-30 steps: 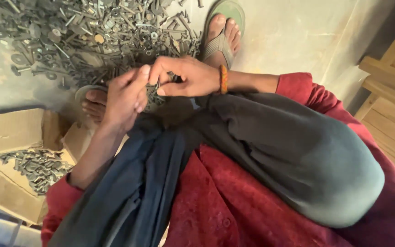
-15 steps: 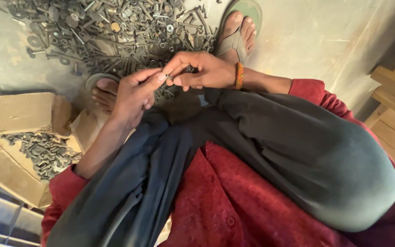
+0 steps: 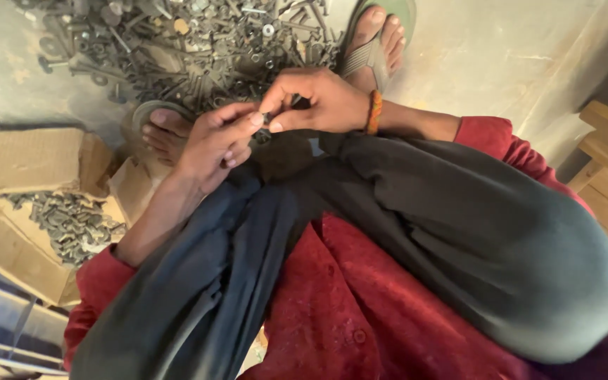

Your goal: Sorting through a large pile of screws, bolts, and washers on the floor.

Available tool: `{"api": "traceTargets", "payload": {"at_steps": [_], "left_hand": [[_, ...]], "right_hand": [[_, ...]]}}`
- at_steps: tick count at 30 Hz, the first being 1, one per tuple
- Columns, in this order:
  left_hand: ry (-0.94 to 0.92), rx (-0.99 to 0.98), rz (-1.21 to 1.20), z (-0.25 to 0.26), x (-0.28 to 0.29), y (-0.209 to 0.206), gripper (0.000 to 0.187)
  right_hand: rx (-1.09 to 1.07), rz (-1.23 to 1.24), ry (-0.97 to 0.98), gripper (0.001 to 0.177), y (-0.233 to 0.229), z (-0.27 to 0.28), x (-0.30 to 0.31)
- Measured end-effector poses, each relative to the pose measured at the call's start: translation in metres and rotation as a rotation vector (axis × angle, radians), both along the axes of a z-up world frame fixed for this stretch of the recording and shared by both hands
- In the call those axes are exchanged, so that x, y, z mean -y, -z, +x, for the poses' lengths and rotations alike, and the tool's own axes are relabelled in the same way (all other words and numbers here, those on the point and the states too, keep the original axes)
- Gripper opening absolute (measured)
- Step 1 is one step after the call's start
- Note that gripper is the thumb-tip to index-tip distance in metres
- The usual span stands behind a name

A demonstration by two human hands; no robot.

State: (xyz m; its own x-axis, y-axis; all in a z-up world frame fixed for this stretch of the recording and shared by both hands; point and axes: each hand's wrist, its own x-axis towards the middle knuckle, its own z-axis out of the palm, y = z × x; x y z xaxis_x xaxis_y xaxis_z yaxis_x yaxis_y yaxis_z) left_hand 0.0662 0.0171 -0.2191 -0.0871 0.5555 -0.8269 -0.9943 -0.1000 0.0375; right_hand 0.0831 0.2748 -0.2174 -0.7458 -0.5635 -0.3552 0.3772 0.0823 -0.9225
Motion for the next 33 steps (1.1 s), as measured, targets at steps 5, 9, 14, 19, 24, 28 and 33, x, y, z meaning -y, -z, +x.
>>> {"api": "traceTargets", "payload": {"at_steps": [5, 9, 14, 19, 24, 28, 33], "left_hand": [[0.09, -0.018, 0.043, -0.004, 0.002, -0.009, 0.03], [0.132, -0.081, 0.083, -0.002, 0.006, -0.009, 0.032], [0.177, -0.095, 0.055, 0.003, 0.009, -0.008, 0.032], [0.138, -0.163, 0.062, 0.007, 0.009, -0.004, 0.03], [0.122, -0.237, 0.053, 0.007, 0.009, -0.001, 0.028], [0.124, -0.179, 0.113, 0.003, 0.008, -0.006, 0.028], [0.133, -0.176, 0.136, 0.0, 0.006, -0.009, 0.029]], "right_hand": [[0.021, -0.007, -0.076, 0.023, -0.001, 0.0, 0.0], [0.052, 0.012, -0.135, 0.024, -0.008, -0.003, 0.002], [-0.092, -0.062, -0.113, 0.019, 0.001, 0.004, 0.0], [0.049, 0.035, -0.179, 0.02, -0.003, 0.002, 0.002], [0.028, 0.087, -0.171, 0.019, -0.001, 0.004, 0.0], [0.186, -0.062, -0.174, 0.022, 0.002, 0.006, -0.003], [0.479, -0.182, -0.12, 0.023, 0.003, 0.006, -0.007]]}}
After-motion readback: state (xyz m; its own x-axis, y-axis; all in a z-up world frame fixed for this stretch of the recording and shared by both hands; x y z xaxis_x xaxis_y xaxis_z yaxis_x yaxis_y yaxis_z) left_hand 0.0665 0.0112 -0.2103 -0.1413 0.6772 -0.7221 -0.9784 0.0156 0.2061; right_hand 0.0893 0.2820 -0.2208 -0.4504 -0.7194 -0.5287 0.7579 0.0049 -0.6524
